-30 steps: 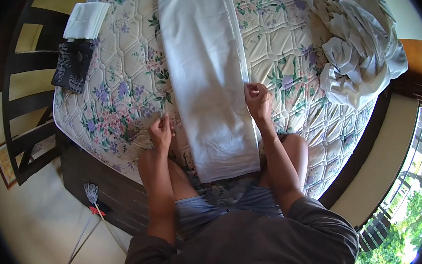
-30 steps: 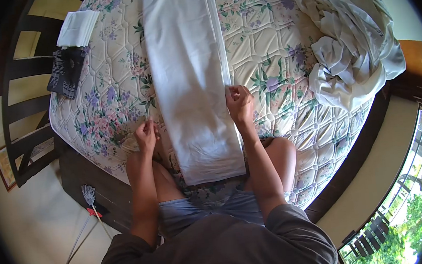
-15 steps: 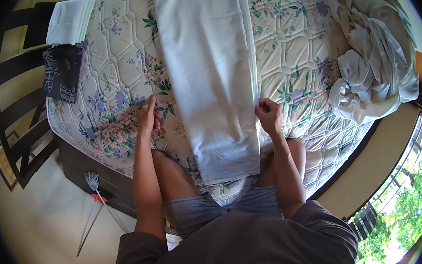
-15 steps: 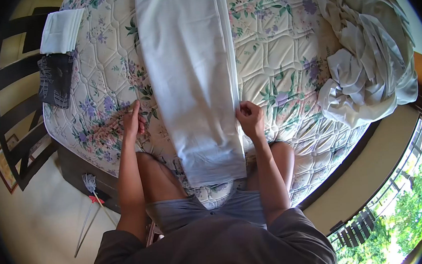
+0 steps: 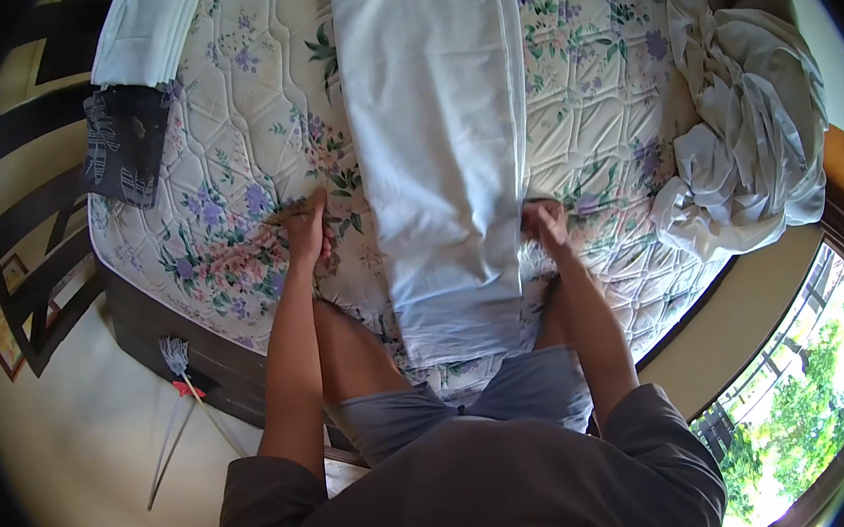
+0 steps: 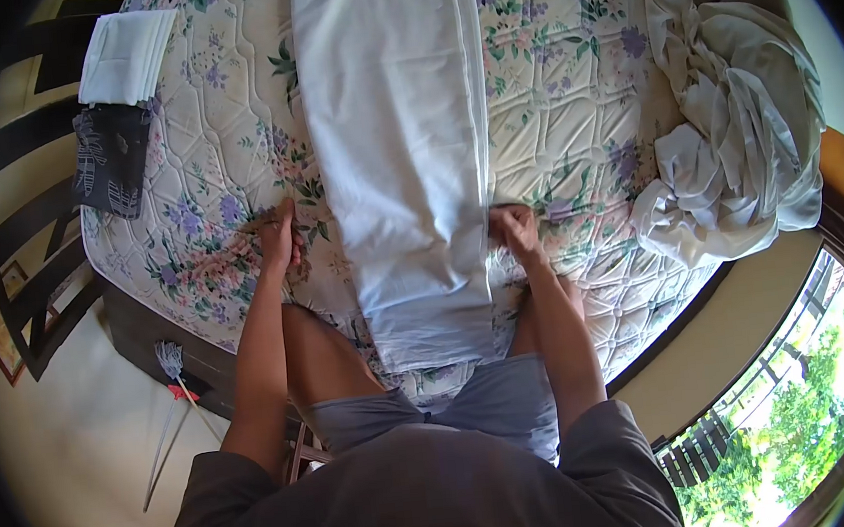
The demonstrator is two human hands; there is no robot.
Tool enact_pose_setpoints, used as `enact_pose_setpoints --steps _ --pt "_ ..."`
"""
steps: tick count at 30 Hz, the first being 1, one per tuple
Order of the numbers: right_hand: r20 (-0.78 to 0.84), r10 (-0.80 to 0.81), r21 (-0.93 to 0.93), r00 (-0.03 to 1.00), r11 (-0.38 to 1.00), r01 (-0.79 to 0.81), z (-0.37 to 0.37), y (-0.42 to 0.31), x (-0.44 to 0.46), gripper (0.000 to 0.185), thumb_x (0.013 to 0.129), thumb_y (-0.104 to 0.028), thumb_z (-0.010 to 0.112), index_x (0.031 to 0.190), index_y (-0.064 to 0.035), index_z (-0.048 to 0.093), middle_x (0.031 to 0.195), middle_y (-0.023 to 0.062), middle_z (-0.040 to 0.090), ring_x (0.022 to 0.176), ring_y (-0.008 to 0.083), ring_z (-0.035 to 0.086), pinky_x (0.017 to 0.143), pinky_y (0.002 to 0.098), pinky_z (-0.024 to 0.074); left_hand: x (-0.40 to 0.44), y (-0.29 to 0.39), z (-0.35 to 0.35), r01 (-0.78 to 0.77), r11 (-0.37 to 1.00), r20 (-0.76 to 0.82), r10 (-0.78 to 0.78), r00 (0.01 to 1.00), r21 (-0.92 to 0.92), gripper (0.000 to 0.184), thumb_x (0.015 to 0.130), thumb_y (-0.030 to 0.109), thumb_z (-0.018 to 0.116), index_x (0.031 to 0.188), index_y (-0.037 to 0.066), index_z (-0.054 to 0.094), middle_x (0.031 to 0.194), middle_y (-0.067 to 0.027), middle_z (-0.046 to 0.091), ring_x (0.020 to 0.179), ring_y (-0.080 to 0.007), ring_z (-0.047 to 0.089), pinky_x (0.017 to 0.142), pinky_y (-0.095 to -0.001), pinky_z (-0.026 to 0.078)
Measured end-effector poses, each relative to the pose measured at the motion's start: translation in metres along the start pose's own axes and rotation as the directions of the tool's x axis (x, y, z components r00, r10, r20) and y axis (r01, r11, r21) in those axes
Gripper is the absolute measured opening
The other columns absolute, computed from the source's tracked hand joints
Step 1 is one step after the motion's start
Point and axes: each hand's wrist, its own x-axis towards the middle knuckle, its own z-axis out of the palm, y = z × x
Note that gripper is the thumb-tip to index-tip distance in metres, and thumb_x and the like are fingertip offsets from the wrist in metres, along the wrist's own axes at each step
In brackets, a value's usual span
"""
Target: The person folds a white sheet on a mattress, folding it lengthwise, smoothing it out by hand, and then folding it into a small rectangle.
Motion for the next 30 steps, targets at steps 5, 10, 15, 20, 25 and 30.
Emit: enact_pose_setpoints --steps 5,10,15,20,25,30 --pt "0.141 0.012 0.036 0.99 0.999 -0.017 -0.007 -0.005 0.01 0.064 0.095 -0.056 0.058 0.082 0.0066 0.064 0.048 0.0054 0.05 0.035 0.0124 0.043 0.035 0.0266 0.0312 0.0 0.0 -0.003 -0.151 0.987 -0.023 0.15 0.988 -0.063 0.067 0.086 0.068 0.064 0.076 0.002 0.064 0.053 -0.0055 0.054 0.035 -0.0157 0.05 0.034 -0.032 0.041" --pt "0.096 -0.13 -0.109 0.987 0.984 0.14 0.009 -0.022 -0.018 0.047 0.092 -0.043 0.069 0.086 0.0041 0.065 0.053 0.0024 0.053 0.043 0.0084 0.046 0.042 0.0237 0.0335 -0.025 -0.007 0.0 -0.131 0.99 -0.032 0.129 0.991 -0.053 0.073 0.083 0.074 0.062 0.066 0.003 0.061 0.057 -0.006 0.061 0.043 -0.0142 0.056 0.041 -0.0281 0.044" --pt "0.032 -0.51 -0.649 0.859 0.644 0.406 0.046 -0.011 -0.083 0.05 0.078 -0.042 0.084 0.085 0.0004 0.06 0.064 0.0049 0.058 0.06 0.0138 0.054 0.058 0.0315 0.0455 -0.09 -0.058 0.036 -0.622 0.749 -0.118 0.655 0.746 0.227 0.058 0.088 0.061 0.065 0.077 0.005 0.071 0.061 -0.0068 0.065 0.06 -0.0176 0.065 0.061 -0.0349 0.05" --pt "0.063 -0.508 -0.781 0.859 0.511 0.359 0.041 0.026 -0.136 0.048 0.083 -0.041 0.078 0.073 0.0017 0.058 0.059 0.0095 0.052 0.055 0.0196 0.049 0.057 0.0368 0.042 -0.135 -0.134 0.091 -0.623 0.743 -0.166 0.665 0.729 0.244 0.045 0.083 0.045 0.076 0.091 0.002 0.068 0.083 -0.0152 0.072 0.08 -0.0319 0.07 0.071 -0.0399 0.053" --pt "-0.03 -0.497 -0.727 0.867 0.606 0.322 0.036 0.034 -0.149 0.038 0.086 -0.035 0.07 0.081 0.0031 0.07 0.071 0.0224 0.066 0.069 0.0351 0.065 0.069 0.0454 0.0491 -0.125 -0.145 0.086 -0.683 0.671 -0.17 0.738 0.653 0.29 0.037 0.086 0.039 0.073 0.082 0.002 0.068 0.077 -0.0169 0.07 0.076 -0.0343 0.069 0.069 -0.0429 0.051" --pt "0.005 -0.513 -0.845 0.858 0.457 0.278 0.033 0.039 -0.153 0.039 0.089 -0.036 0.066 0.085 0.0029 0.072 0.08 0.0261 0.068 0.083 0.0419 0.067 0.08 0.0487 0.0508 -0.119 -0.159 0.086 -0.696 0.644 -0.16 0.76 0.63 0.317 0.038 0.087 0.039 0.072 0.084 0.002 0.069 0.078 -0.017 0.07 0.076 -0.0349 0.069 0.07 -0.0428 0.051"
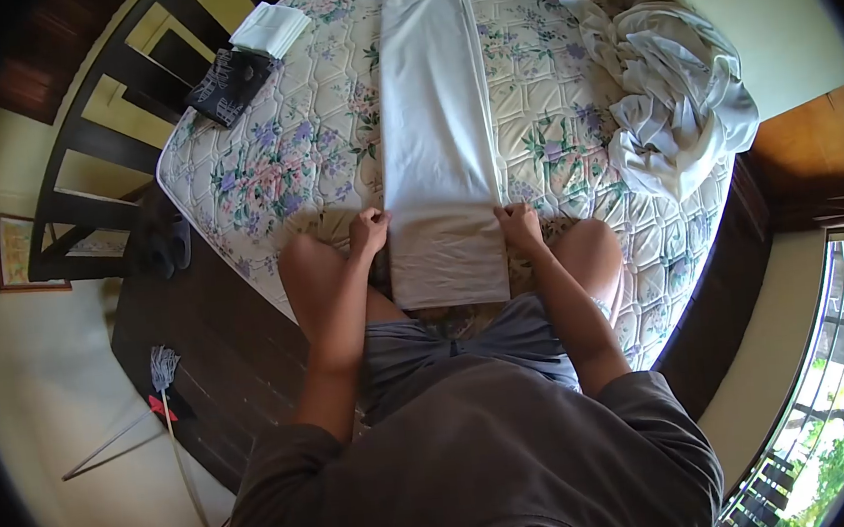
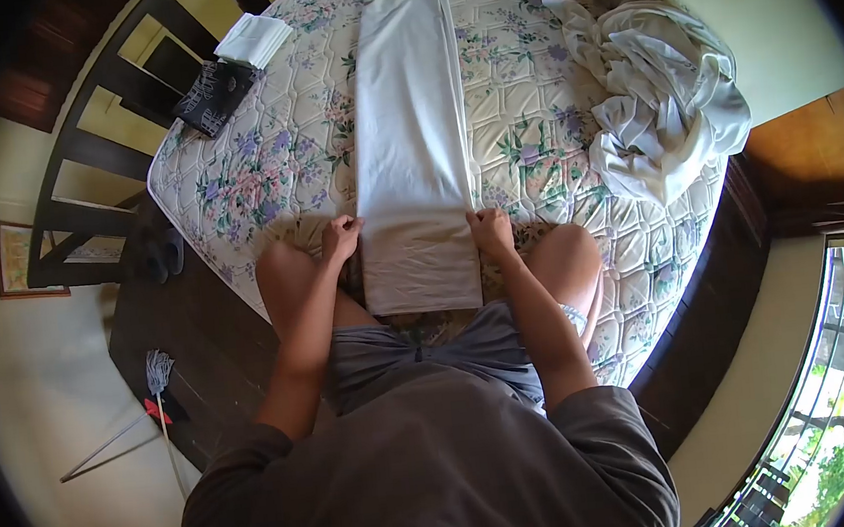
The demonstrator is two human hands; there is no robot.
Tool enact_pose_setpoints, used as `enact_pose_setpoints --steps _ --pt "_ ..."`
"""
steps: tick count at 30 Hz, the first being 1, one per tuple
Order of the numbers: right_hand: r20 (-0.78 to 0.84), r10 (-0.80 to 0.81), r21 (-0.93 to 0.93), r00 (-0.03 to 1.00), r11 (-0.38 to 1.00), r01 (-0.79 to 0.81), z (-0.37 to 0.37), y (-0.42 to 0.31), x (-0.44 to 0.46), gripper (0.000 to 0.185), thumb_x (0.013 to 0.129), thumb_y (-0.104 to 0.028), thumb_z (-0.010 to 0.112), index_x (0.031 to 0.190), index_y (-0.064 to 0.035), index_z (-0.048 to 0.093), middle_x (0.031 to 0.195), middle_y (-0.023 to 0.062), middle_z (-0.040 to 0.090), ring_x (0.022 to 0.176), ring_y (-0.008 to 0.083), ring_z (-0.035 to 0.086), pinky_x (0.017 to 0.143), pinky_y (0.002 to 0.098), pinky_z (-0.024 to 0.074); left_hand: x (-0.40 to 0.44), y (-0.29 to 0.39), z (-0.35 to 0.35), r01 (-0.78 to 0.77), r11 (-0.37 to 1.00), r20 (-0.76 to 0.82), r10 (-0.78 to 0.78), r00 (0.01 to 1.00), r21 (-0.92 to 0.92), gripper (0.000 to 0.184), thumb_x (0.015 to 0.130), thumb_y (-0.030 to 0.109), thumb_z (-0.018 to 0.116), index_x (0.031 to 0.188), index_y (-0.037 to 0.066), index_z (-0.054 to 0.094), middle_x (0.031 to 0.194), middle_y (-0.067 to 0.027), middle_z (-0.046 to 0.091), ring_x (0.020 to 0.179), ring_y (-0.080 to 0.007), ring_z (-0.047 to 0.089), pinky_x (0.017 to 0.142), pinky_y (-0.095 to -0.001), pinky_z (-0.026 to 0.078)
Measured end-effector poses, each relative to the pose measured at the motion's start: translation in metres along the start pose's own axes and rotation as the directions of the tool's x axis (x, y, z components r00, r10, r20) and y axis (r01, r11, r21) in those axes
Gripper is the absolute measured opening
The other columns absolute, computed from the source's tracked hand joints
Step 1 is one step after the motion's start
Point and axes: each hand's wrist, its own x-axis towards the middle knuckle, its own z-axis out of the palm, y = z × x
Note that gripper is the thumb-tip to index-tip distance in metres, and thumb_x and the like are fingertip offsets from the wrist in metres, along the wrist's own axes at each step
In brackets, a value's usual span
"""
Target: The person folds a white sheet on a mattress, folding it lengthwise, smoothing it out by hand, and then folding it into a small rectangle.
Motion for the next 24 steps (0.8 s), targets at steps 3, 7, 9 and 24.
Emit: enact_pose_setpoints --steps 3,7,9,24 --pt "-0.001 -0.058 -0.054 0.998 0.997 0.057 0.005 0.012 -0.004 0.042 0.09 -0.036 0.064 0.083 0.0044 0.071 0.082 0.0264 0.068 0.086 0.043 0.068 0.079 0.0488 0.051 -0.005 0.002 -0.01 -0.011 0.997 0.092 0.004 0.996 0.073 0.038 0.086 0.04 0.072 0.087 0.002 0.071 0.082 -0.0193 0.071 0.079 -0.0354 0.069 0.071 -0.0431 0.052" --pt "0.079 0.099 -0.312 0.992 0.948 -0.07 -0.016 -0.009 -0.003 0.036 0.09 -0.034 0.063 0.097 0.0008 0.072 0.103 0.024 0.069 0.096 0.0415 0.067 0.083 0.0513 0.051 -0.008 0.004 -0.006 0.059 0.993 0.077 -0.067 0.995 0.104 0.043 0.083 0.044 0.074 0.085 0.002 0.07 0.08 -0.0202 0.07 0.078 -0.0369 0.068 0.071 -0.0438 0.052" --pt "0.036 0.076 -0.513 0.997 0.857 -0.047 -0.007 -0.008 -0.002 0.043 0.09 -0.032 0.062 0.123 -0.005 0.063 0.14 0.0218 0.053 0.126 0.0394 0.053 0.097 0.053 0.0465 -0.012 -0.002 -0.005 0.025 0.996 0.078 -0.032 0.996 0.09 0.047 0.081 0.048 0.075 0.082 0.002 0.07 0.077 -0.02 0.069 0.076 -0.038 0.068 0.07 -0.0445 0.051" --pt "-0.067 -0.206 -0.548 0.976 0.825 0.136 0.011 -0.058 0.16 0.105 0.086 -0.076 0.053 0.16 -0.01 0.019 0.164 0.0238 0.013 0.153 0.0409 0.008 0.122 0.0588 0.0061 0.029 0.002 -0.032 0.074 0.981 0.382 -0.14 0.913 0.182 0.049 0.074 0.051 0.081 0.076 0.003 0.071 0.072 -0.0181 0.068 0.071 -0.034 0.069 0.065 -0.0439 0.052"
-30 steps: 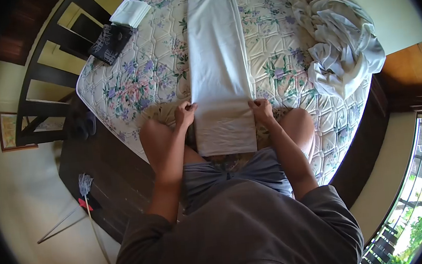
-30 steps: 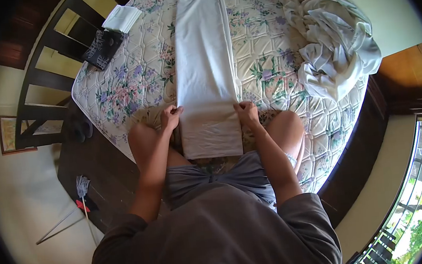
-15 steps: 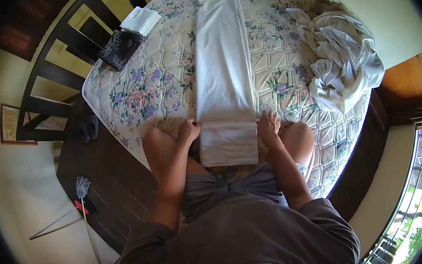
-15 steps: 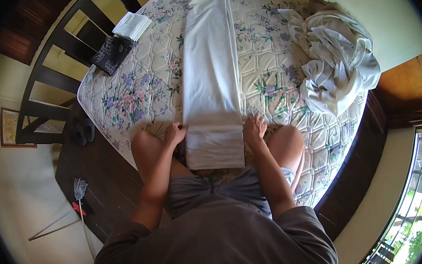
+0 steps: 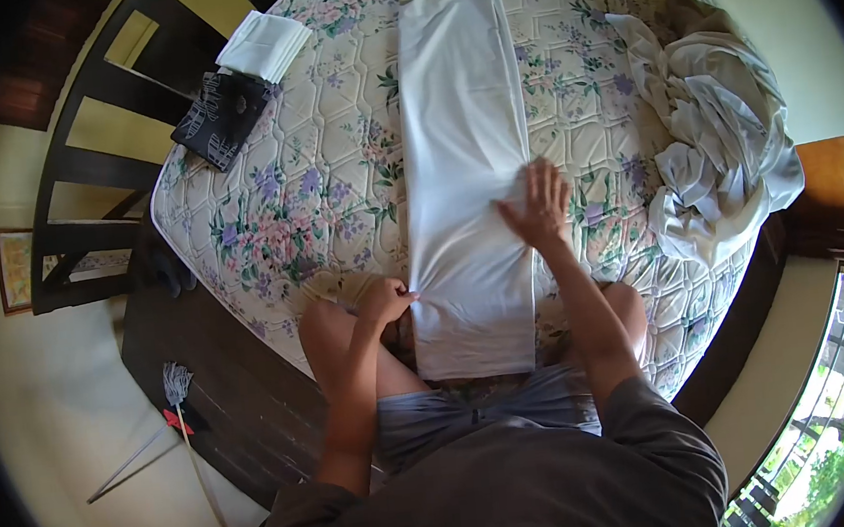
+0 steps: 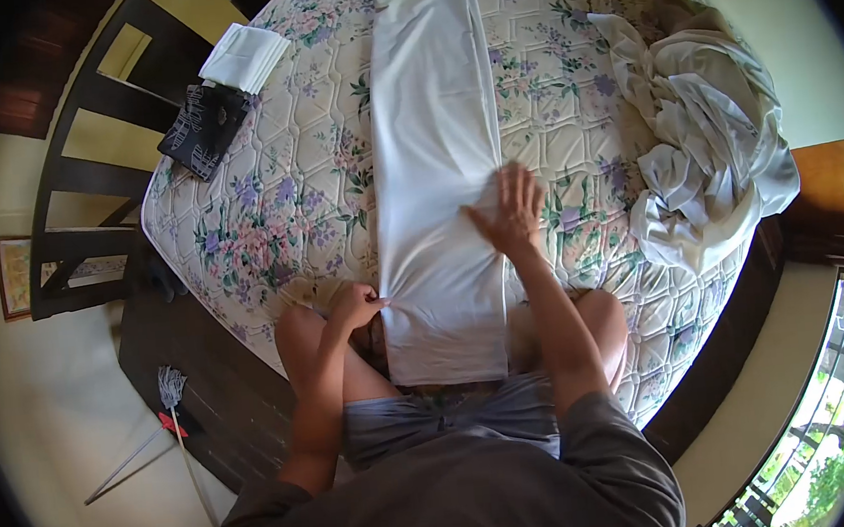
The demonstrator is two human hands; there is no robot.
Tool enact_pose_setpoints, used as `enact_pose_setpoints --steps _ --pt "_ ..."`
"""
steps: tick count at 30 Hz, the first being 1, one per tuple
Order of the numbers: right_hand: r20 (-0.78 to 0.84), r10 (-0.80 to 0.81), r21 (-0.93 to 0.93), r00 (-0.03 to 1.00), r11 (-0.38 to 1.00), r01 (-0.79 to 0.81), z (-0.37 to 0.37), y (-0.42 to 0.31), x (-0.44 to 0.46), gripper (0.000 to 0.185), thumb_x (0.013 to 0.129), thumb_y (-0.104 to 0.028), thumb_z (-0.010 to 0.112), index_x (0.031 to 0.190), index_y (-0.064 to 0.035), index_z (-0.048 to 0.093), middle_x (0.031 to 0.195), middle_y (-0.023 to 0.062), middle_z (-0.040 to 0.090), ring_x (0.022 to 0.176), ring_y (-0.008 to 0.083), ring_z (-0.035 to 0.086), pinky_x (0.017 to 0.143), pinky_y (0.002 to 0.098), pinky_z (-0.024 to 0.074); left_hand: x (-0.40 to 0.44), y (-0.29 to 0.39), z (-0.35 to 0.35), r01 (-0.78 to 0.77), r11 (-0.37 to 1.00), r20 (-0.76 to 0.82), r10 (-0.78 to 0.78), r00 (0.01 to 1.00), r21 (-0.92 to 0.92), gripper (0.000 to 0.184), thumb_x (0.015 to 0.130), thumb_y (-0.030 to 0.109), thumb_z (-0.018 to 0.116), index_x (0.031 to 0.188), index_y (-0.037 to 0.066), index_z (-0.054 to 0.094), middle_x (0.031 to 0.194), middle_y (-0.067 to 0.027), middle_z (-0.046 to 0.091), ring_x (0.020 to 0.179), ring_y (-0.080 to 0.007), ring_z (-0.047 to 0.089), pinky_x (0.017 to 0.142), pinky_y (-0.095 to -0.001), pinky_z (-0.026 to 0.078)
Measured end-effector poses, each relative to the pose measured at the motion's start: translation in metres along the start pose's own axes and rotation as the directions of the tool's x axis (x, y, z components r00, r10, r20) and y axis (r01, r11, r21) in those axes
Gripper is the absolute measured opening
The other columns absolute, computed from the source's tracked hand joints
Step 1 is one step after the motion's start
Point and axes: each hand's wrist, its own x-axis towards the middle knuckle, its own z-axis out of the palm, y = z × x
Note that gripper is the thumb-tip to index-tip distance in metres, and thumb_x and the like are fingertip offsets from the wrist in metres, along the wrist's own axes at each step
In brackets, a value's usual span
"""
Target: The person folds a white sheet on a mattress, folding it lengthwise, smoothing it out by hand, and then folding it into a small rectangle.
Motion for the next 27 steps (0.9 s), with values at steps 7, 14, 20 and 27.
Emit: enact_pose_setpoints --steps 7,14,20,27 --pt "0.008 -0.496 0.045 0.868 0.868 0.495 0.005 -0.102 0.038 0.089 0.09 -0.069 0.053 0.159 -0.0205 0.025 0.166 0.018 0.012 0.154 0.0373 0.008 0.12 0.0642 0.0073 0.114 0.075 -0.059 -0.007 0.999 -0.27 -0.002 0.963 -0.035 0.045 0.081 0.048 0.077 0.072 0.005 0.071 0.063 -0.0106 0.067 0.061 -0.026 0.067 0.06 -0.0374 0.052" --pt "-0.084 -0.212 -0.059 0.974 0.976 0.208 0.022 -0.017 0.14 0.092 0.09 -0.077 0.04 0.161 -0.0206 0.02 0.167 0.0155 0.012 0.155 0.0351 0.004 0.121 0.0624 0.0034 0.142 0.057 -0.051 -0.039 0.945 -0.185 -0.024 0.982 -0.325 0.027 0.085 0.028 0.08 0.077 0.003 0.074 0.061 -0.0039 0.067 0.052 -0.0129 0.063 0.053 -0.028 0.048" --pt "-0.145 -0.345 -0.135 0.927 0.935 0.327 -0.009 -0.08 0.083 0.087 0.091 -0.07 0.047 0.158 -0.0169 0.029 0.165 0.0231 0.012 0.151 0.0477 0.009 0.115 0.0728 0.0063 0.107 0.114 -0.063 -0.163 0.866 -0.577 0.443 0.686 0.472 0.049 0.089 0.023 0.07 0.132 0.01 0.053 0.103 -0.0111 0.063 0.095 -0.032 0.062 0.083 -0.0443 0.049" --pt "0.042 -0.093 0.069 0.995 0.994 0.09 -0.011 -0.022 -0.058 0.086 0.094 -0.061 0.05 0.161 -0.0177 0.018 0.167 0.0167 0.008 0.154 0.0383 0.004 0.119 0.0647 0.0022 0.051 0.084 0.0 -0.342 0.749 -0.264 0.559 0.786 0.567 0.079 0.093 0.055 0.056 0.155 0.012 0.035 0.162 -0.0223 0.022 0.149 -0.0401 0.022 0.12 -0.0587 0.019"
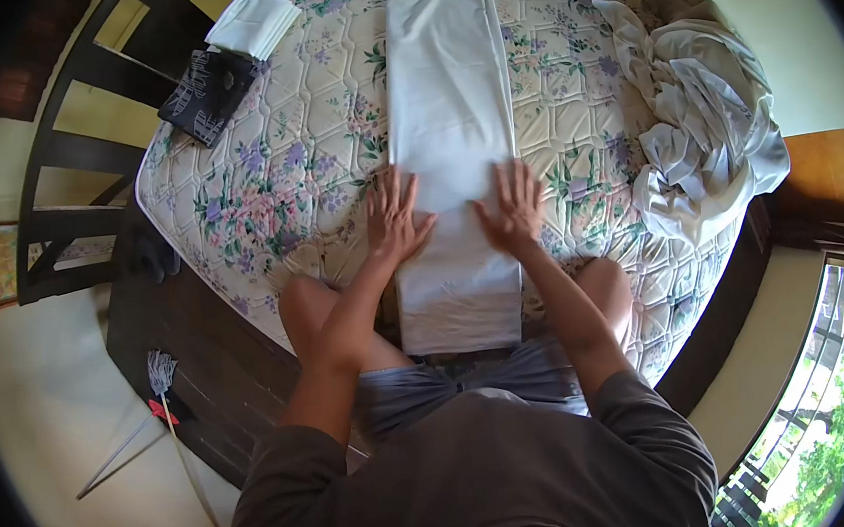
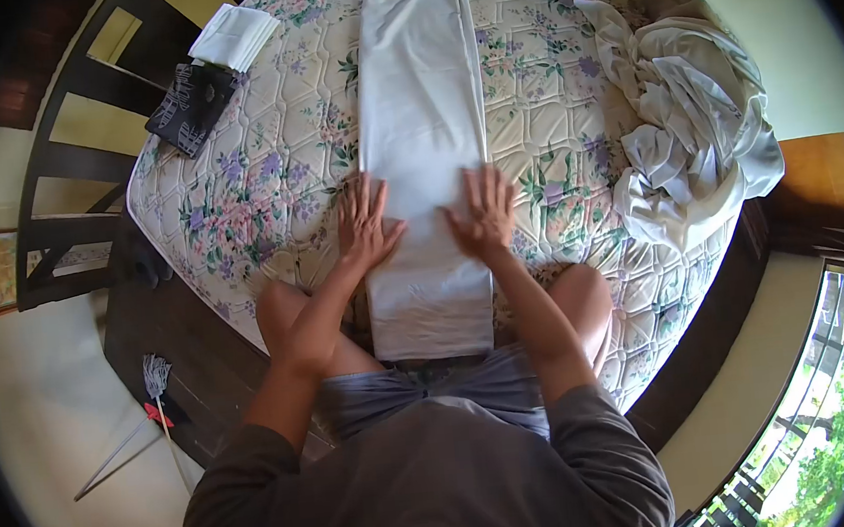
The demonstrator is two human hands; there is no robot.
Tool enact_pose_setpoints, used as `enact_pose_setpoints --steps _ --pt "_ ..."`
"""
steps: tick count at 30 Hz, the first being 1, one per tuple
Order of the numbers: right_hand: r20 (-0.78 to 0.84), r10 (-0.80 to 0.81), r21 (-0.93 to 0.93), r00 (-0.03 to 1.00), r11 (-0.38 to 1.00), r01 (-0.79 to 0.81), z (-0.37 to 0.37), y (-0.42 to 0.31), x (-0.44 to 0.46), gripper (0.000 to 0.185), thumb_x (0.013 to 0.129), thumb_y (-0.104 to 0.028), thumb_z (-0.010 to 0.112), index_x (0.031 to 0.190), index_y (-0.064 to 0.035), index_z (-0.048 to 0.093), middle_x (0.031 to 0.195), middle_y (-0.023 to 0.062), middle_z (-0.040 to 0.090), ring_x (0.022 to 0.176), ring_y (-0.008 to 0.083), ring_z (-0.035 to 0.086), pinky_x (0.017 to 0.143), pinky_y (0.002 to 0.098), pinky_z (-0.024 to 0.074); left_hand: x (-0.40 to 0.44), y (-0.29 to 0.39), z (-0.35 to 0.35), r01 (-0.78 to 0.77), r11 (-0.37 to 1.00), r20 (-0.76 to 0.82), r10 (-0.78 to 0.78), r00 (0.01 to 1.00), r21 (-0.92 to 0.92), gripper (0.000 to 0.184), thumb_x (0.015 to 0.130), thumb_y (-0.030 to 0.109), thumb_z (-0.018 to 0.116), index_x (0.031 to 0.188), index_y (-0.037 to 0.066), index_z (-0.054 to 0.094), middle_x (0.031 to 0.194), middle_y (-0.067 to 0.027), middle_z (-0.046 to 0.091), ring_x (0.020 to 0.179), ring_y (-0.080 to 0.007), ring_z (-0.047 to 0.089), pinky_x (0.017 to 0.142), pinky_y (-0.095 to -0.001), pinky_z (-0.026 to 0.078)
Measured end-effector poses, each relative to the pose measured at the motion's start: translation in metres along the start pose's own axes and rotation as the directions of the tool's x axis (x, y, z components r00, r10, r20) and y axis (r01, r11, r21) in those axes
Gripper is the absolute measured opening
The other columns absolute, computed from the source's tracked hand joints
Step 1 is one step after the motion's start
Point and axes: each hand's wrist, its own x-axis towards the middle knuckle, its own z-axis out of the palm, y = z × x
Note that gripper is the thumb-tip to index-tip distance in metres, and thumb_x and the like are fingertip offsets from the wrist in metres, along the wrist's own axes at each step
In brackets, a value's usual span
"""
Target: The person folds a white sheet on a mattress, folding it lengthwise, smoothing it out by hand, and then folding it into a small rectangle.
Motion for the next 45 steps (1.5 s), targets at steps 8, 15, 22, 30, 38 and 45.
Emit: enact_pose_setpoints --steps 8,15,22,30,38,45 --pt "0.041 0.035 -0.139 0.999 0.99 -0.029 -0.027 -0.033 -0.074 0.088 0.097 -0.061 0.045 0.161 -0.0109 0.01 0.165 0.0253 0.0 0.152 0.0468 0.004 0.117 0.0689 0.0049 -0.066 0.049 -0.021 -0.118 0.991 -0.025 0.117 0.993 -0.058 0.08 0.091 0.045 0.063 0.155 0.009 0.033 0.164 -0.022 0.016 0.151 -0.0419 0.018 0.118 -0.061 0.019" --pt "0.263 -0.077 -0.085 0.962 0.991 0.102 0.011 -0.01 -0.143 0.102 0.087 -0.074 0.049 0.162 -0.019 0.008 0.167 0.0183 -0.006 0.153 0.042 -0.004 0.118 0.0653 -0.0042 -0.15 0.046 0.005 -0.246 0.969 0.34 0.235 0.91 -0.012 0.111 0.075 0.075 0.062 0.159 0.014 0.023 0.165 -0.0227 0.011 0.152 -0.0435 0.007 0.121 -0.0608 0.007" --pt "0.335 -0.079 -0.437 0.939 0.87 0.229 -0.017 0.004 -0.198 0.104 0.084 -0.069 0.057 0.16 -0.0113 0.017 0.166 0.023 0.003 0.152 0.0465 0.004 0.115 0.0714 0.0006 -0.19 0.098 -0.079 -0.317 0.879 0.554 0.074 0.829 0.357 0.111 0.071 0.074 0.067 0.159 0.018 0.027 0.163 -0.024 0.019 0.151 -0.0471 0.008 0.117 -0.0688 0.005" --pt "0.472 0.044 -0.432 0.88 0.882 0.187 0.042 -0.05 -0.244 0.087 0.091 -0.036 0.063 0.161 -0.0117 0.016 0.16 0.0382 0.007 0.142 0.0597 0.024 0.094 0.0767 0.0368 -0.223 0.141 0.029 -0.107 0.964 0.316 0.025 0.948 0.244 0.061 0.096 0.029 0.053 0.154 0.028 0.036 0.164 -0.0194 0.019 0.146 -0.0515 0.022 0.11 -0.0729 0.02" --pt "0.246 -0.071 -0.489 0.967 0.852 0.187 0.062 -0.033 -0.236 0.046 0.096 -0.019 0.049 0.141 -0.0099 0.049 0.135 0.0333 0.052 0.111 0.054 0.059 0.082 0.0628 0.0502 -0.22 0.121 0.023 -0.118 0.952 0.069 0.103 0.992 0.283 0.049 0.096 0.022 0.05 0.145 0.025 0.047 0.153 -0.0207 0.039 0.134 -0.0437 0.045 0.092 -0.0694 0.043" --pt "0.142 -0.283 0.155 0.948 0.953 0.261 -0.054 0.005 -0.206 0.02 0.085 -0.019 0.064 0.1 -0.0087 0.072 0.092 0.0101 0.074 0.087 0.0311 0.071 0.075 0.0452 0.0557 -0.193 0.056 -0.075 -0.093 0.989 0.161 0.111 0.981 -0.118 0.021 0.085 0.011 0.064 0.105 0.008 0.068 0.101 -0.0126 0.07 0.088 -0.0337 0.07 0.076 -0.0442 0.055"
